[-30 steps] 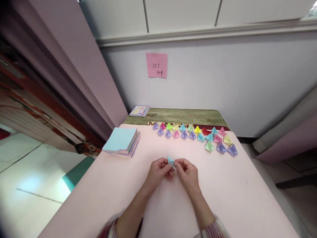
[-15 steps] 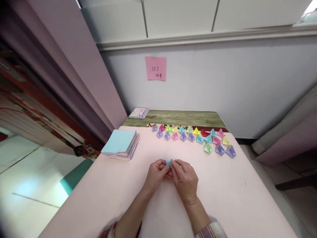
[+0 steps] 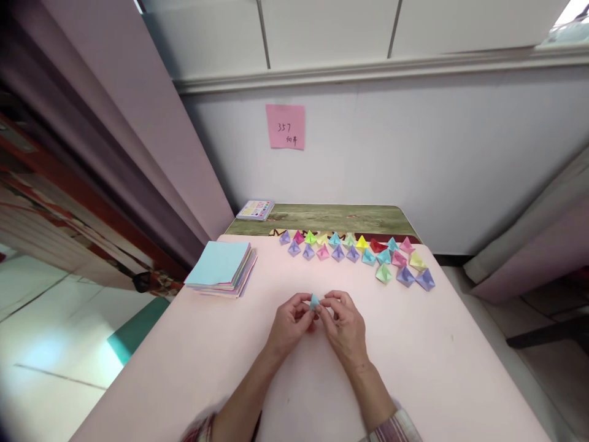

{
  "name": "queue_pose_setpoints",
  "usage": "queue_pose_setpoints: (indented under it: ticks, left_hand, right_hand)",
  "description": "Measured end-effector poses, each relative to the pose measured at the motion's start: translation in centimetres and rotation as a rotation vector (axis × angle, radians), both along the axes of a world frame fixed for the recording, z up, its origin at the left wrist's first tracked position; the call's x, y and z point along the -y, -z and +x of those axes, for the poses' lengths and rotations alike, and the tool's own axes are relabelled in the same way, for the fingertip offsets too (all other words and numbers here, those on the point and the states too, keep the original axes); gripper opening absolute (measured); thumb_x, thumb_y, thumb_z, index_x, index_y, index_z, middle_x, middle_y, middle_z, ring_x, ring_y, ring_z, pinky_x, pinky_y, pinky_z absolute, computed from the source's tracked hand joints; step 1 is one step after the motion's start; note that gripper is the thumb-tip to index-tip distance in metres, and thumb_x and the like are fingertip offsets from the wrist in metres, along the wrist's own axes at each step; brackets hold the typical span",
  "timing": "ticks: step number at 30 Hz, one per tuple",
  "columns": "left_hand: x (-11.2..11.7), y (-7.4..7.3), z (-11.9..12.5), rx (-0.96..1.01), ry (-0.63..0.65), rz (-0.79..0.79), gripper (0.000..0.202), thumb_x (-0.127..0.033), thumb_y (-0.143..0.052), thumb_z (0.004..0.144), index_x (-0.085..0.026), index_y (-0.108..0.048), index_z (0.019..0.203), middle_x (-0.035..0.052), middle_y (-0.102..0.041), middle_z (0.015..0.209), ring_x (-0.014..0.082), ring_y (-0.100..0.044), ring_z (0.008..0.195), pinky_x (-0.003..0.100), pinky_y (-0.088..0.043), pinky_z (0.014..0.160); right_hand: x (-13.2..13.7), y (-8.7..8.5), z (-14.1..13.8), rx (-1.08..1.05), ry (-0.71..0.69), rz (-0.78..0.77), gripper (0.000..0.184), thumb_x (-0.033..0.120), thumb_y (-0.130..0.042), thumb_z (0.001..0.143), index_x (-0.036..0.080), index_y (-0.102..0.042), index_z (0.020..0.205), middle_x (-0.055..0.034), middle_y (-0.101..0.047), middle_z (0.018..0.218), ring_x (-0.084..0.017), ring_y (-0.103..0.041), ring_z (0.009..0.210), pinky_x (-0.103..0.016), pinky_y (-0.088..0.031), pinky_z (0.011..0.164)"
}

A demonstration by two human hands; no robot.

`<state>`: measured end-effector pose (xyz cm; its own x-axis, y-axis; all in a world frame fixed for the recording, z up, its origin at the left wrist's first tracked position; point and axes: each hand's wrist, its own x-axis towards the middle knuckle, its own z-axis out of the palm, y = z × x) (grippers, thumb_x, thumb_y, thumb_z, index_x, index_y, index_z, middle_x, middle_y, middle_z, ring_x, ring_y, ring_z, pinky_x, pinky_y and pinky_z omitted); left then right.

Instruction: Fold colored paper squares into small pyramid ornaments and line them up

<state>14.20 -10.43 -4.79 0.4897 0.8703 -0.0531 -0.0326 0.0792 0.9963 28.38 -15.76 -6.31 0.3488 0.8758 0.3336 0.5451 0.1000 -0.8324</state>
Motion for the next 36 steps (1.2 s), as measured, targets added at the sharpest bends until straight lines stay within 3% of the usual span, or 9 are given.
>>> queue_pose_setpoints:
  ticks: [4, 9, 12, 17, 19, 22, 29, 32, 36]
  left_hand:
    - [-0.3, 0.0, -0.1, 0.149, 0.091, -0.221, 0.043, -0.044, -0.067, 0.079, -0.013, -0.062, 0.108, 0.0015, -0.063, 0.065, 0.0121, -0.057, 0.050, 0.024, -0.048, 0.050]
    - [-0.3, -0.1, -0.2, 0.267, 0.127, -0.396, 0.041, -0.046, -0.062, 0.082, -0.010, -0.066, 0.101, 0.0047, -0.065, 0.066, 0.0117, -0.056, 0.048, 0.025, -0.048, 0.048]
    - [-0.3, -0.1, -0.3, 0.263, 0.118, -0.417, 0.032, -0.038, -0.070, 0.078, -0.011, -0.066, 0.094, 0.0031, -0.065, 0.065, 0.0105, -0.056, 0.048, 0.023, -0.047, 0.048]
    - [-0.4, -0.2, -0.5, 0.287, 0.126, -0.494, 0.024, -0.035, -0.071, 0.076, -0.014, -0.060, 0.078, -0.0033, -0.055, 0.051, 0.0057, -0.043, 0.036, 0.017, -0.034, 0.035]
    - [-0.5, -0.3, -0.6, 0.299, 0.171, -0.523, 0.024, -0.035, -0.071, 0.076, -0.015, -0.058, 0.077, -0.0041, -0.054, 0.049, 0.0051, -0.040, 0.034, 0.017, -0.032, 0.033]
    - [-0.6, -0.4, -0.8, 0.272, 0.211, -0.510, 0.024, -0.036, -0.070, 0.077, -0.015, -0.058, 0.078, -0.0026, -0.057, 0.053, 0.0064, -0.045, 0.037, 0.017, -0.037, 0.036]
    - [-0.8, -0.2, -0.7, 0.136, 0.123, -0.342, 0.035, -0.037, -0.080, 0.067, -0.014, -0.054, 0.075, 0.0024, -0.066, 0.065, 0.0141, -0.063, 0.055, 0.027, -0.054, 0.056]
    - [-0.8, 0.1, -0.5, 0.155, 0.069, -0.295, 0.037, -0.035, -0.083, 0.064, -0.014, -0.054, 0.077, 0.0012, -0.065, 0.067, 0.0145, -0.064, 0.058, 0.028, -0.054, 0.059]
    - [-0.8, 0.5, -0.5, 0.166, 0.035, -0.236, 0.042, -0.030, -0.082, 0.065, -0.016, -0.055, 0.095, -0.0013, -0.064, 0.070, 0.0135, -0.063, 0.060, 0.026, -0.053, 0.059]
  right_hand:
    - [0.0, 0.3, 0.4, -0.342, -0.120, -0.105, 0.034, 0.052, -0.062, 0.083, 0.020, -0.071, 0.081, -0.0050, -0.064, 0.081, -0.011, -0.047, 0.053, -0.026, -0.039, 0.050]
    - [-0.1, 0.5, -0.1, -0.768, -0.214, -0.235, 0.043, 0.059, -0.067, 0.077, 0.018, -0.070, 0.086, -0.0013, -0.060, 0.062, -0.012, -0.045, 0.051, -0.025, -0.033, 0.047]
    - [-0.1, 0.3, -0.2, -0.895, -0.222, -0.257, 0.040, 0.056, -0.073, 0.072, 0.018, -0.069, 0.083, 0.0013, -0.055, 0.058, -0.009, -0.039, 0.048, -0.023, -0.028, 0.044]
    - [0.1, -0.4, 0.4, -1.141, -0.280, -0.365, 0.034, 0.047, -0.079, 0.069, 0.017, -0.064, 0.076, 0.0099, -0.032, 0.048, -0.004, -0.015, 0.043, -0.020, -0.009, 0.040]
    - [0.2, -0.8, 0.5, -1.233, -0.330, -0.413, 0.035, 0.045, -0.080, 0.069, 0.017, -0.061, 0.075, 0.0098, -0.034, 0.051, -0.003, -0.014, 0.043, -0.019, -0.006, 0.040]
    - [0.3, -0.9, 0.5, -1.245, -0.344, -0.417, 0.035, 0.044, -0.079, 0.070, 0.016, -0.058, 0.073, 0.0068, -0.044, 0.055, -0.002, -0.025, 0.043, -0.016, -0.012, 0.039]
    - [0.0, 0.3, 0.2, -1.024, -0.235, -0.348, 0.034, 0.044, -0.080, 0.069, 0.017, -0.062, 0.076, 0.0001, -0.062, 0.064, -0.011, -0.056, 0.057, -0.021, -0.045, 0.052]
    - [-0.1, 0.6, 0.1, -0.938, -0.219, -0.297, 0.035, 0.046, -0.080, 0.069, 0.018, -0.061, 0.077, -0.0015, -0.065, 0.067, -0.014, -0.060, 0.061, -0.024, -0.048, 0.056]
    - [-0.2, 0.3, -0.1, -0.843, -0.193, -0.262, 0.043, 0.047, -0.080, 0.068, 0.020, -0.062, 0.097, 0.0010, -0.064, 0.067, -0.015, -0.061, 0.062, -0.025, -0.048, 0.057]
